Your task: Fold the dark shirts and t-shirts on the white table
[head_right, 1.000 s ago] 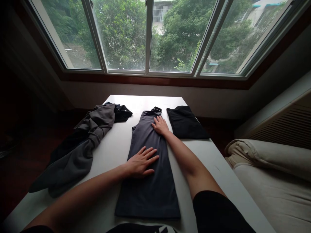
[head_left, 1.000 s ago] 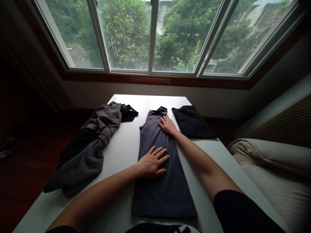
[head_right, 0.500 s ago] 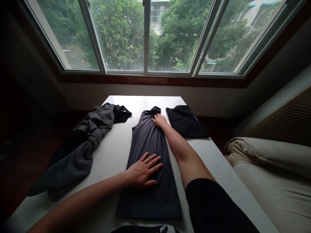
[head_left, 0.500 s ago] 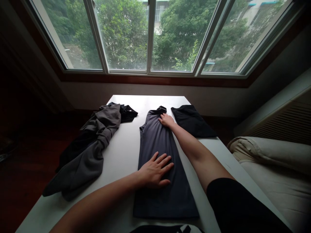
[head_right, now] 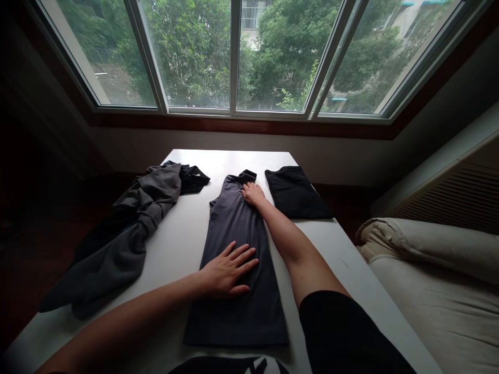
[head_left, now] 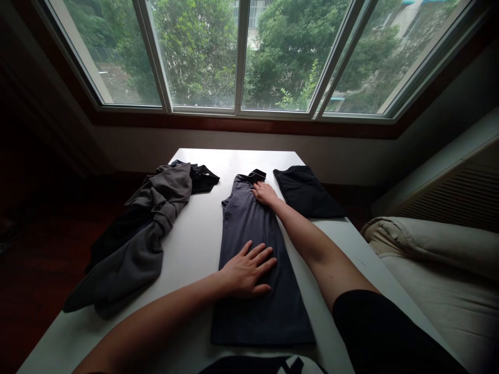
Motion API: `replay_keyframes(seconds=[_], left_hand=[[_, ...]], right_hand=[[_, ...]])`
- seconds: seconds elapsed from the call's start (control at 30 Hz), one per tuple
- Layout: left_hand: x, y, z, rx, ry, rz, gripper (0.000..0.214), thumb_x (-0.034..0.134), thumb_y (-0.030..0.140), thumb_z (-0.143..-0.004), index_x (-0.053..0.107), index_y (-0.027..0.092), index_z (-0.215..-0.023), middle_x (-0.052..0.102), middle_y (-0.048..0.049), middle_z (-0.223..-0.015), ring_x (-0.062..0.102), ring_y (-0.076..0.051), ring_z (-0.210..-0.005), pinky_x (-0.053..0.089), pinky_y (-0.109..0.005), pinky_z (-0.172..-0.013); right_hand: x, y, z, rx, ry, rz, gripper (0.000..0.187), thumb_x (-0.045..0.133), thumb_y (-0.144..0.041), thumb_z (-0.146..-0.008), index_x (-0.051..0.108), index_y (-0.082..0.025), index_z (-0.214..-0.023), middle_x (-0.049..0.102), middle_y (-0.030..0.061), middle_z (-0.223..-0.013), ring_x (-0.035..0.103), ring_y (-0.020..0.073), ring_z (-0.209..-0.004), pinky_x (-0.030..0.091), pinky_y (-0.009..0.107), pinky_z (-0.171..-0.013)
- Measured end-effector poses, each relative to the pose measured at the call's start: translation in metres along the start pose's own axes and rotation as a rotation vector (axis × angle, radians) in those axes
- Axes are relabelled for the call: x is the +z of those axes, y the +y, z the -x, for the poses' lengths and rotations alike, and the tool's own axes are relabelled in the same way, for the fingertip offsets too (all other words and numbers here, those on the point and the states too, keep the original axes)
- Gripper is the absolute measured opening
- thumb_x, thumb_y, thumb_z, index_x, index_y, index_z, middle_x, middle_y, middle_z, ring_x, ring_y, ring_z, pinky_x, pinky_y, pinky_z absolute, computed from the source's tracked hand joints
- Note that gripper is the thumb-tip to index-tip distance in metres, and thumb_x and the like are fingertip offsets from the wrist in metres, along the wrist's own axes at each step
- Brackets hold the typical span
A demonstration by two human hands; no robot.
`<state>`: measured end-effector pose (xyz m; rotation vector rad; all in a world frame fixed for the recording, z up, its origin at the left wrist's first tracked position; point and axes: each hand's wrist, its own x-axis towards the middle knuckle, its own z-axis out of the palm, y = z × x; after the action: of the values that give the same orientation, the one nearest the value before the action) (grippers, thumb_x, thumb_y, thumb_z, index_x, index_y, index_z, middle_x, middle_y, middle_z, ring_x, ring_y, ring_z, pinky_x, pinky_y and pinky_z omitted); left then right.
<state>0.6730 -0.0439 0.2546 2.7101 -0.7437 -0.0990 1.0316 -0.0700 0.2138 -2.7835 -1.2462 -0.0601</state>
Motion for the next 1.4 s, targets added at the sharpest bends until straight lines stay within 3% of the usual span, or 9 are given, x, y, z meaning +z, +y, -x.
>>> replay_keyframes(seconds=[0.27, 0.47, 0.6, 0.67, 0.77, 0.87, 1.0, 1.17, 1.4], left_hand=[[-0.002, 0.002, 0.001, 0.011, 0.014, -0.002, 0.076, 0.037, 0.064, -0.104, 0.025, 0.022, -0.166, 0.019, -0.0109, -0.173, 0.013, -0.032, -0.160, 0.009, -0.057, -0.129], [0.007, -0.005, -0.003, 0.000, 0.006, 0.024, 0.078, 0.041, 0.066, -0.101, 0.025, 0.024, -0.166, 0.018, -0.0105, -0.173, 0.013, -0.034, -0.160, 0.008, -0.059, -0.128], [-0.001, -0.002, -0.001, 0.008, 0.014, 0.051, 0.076, 0.037, 0.064, -0.104, 0.025, 0.022, -0.166, 0.018, -0.0115, -0.173, 0.011, -0.033, -0.160, 0.007, -0.058, -0.129], [-0.005, 0.001, 0.000, 0.001, 0.008, 0.054, 0.076, 0.037, 0.064, -0.104, 0.025, 0.021, -0.166, 0.018, -0.0120, -0.173, 0.012, -0.033, -0.160, 0.007, -0.058, -0.129], [-0.008, 0.002, 0.001, -0.004, -0.001, 0.051, 0.076, 0.038, 0.064, -0.104, 0.026, 0.021, -0.165, 0.018, -0.0123, -0.173, 0.012, -0.033, -0.160, 0.006, -0.058, -0.129], [-0.007, 0.001, 0.001, -0.002, 0.003, 0.051, 0.076, 0.038, 0.064, -0.104, 0.026, 0.021, -0.165, 0.019, -0.0118, -0.173, 0.012, -0.032, -0.160, 0.006, -0.057, -0.129], [-0.004, -0.001, 0.001, 0.003, 0.011, 0.046, 0.076, 0.040, 0.064, -0.103, 0.027, 0.023, -0.165, 0.019, -0.0107, -0.173, 0.013, -0.032, -0.160, 0.007, -0.056, -0.129], [-0.003, -0.001, 0.001, 0.002, 0.013, 0.021, 0.076, 0.041, 0.064, -0.103, 0.027, 0.022, -0.165, 0.020, -0.0113, -0.172, 0.014, -0.032, -0.160, 0.009, -0.058, -0.129], [-0.003, 0.000, 0.001, 0.002, 0.020, -0.005, 0.076, 0.041, 0.064, -0.102, 0.027, 0.023, -0.165, 0.021, -0.0105, -0.173, 0.015, -0.032, -0.160, 0.010, -0.057, -0.129]], right_hand=[[-0.017, -0.005, -0.022, 0.244, 0.057, -0.165, 0.052, 0.035, -0.041, -0.107, 0.044, -0.021, -0.154, 0.061, 0.0156, -0.142, 0.059, 0.0302, -0.127, 0.046, 0.042, -0.106], [-0.010, -0.005, -0.041, 0.227, 0.015, -0.133, 0.048, 0.038, -0.048, -0.105, 0.059, -0.021, -0.139, 0.051, 0.0174, -0.149, 0.046, 0.0332, -0.138, 0.041, 0.048, -0.112], [0.002, -0.007, -0.050, 0.212, 0.035, -0.100, 0.051, 0.033, -0.043, -0.106, 0.051, -0.020, -0.147, 0.040, 0.0158, -0.160, 0.027, 0.0330, -0.151, 0.029, 0.055, -0.120], [0.005, -0.007, -0.051, 0.208, 0.038, -0.108, 0.052, 0.030, -0.042, -0.106, 0.049, -0.021, -0.149, 0.042, 0.0147, -0.160, 0.028, 0.0325, -0.151, 0.027, 0.056, -0.121], [0.006, -0.008, -0.048, 0.191, 0.031, -0.114, 0.051, 0.030, -0.043, -0.106, 0.051, -0.021, -0.148, 0.048, 0.0139, -0.155, 0.033, 0.0316, -0.147, 0.027, 0.054, -0.121], [0.006, -0.009, -0.039, 0.180, 0.154, -0.112, 0.049, 0.032, -0.041, -0.106, 0.055, -0.020, -0.143, 0.051, 0.0138, -0.152, 0.037, 0.0292, -0.144, 0.029, 0.047, -0.120], [0.006, -0.006, -0.023, 0.399, 0.338, -0.150, 0.051, 0.026, -0.038, -0.107, 0.060, -0.017, -0.136, 0.059, 0.0197, -0.138, 0.048, 0.0323, -0.131, 0.039, 0.045, -0.109], [0.007, 0.000, -0.012, 0.499, 0.274, -0.125, 0.044, 0.045, -0.048, -0.101, 0.064, -0.016, -0.124, 0.063, 0.0224, -0.128, 0.053, 0.0378, -0.124, 0.041, 0.051, -0.104], [-0.002, -0.001, -0.010, 0.432, 0.244, -0.224, 0.041, 0.031, -0.039, -0.107, 0.054, -0.018, -0.134, 0.065, 0.0190, -0.128, 0.061, 0.0314, -0.116, 0.047, 0.041, -0.096]])
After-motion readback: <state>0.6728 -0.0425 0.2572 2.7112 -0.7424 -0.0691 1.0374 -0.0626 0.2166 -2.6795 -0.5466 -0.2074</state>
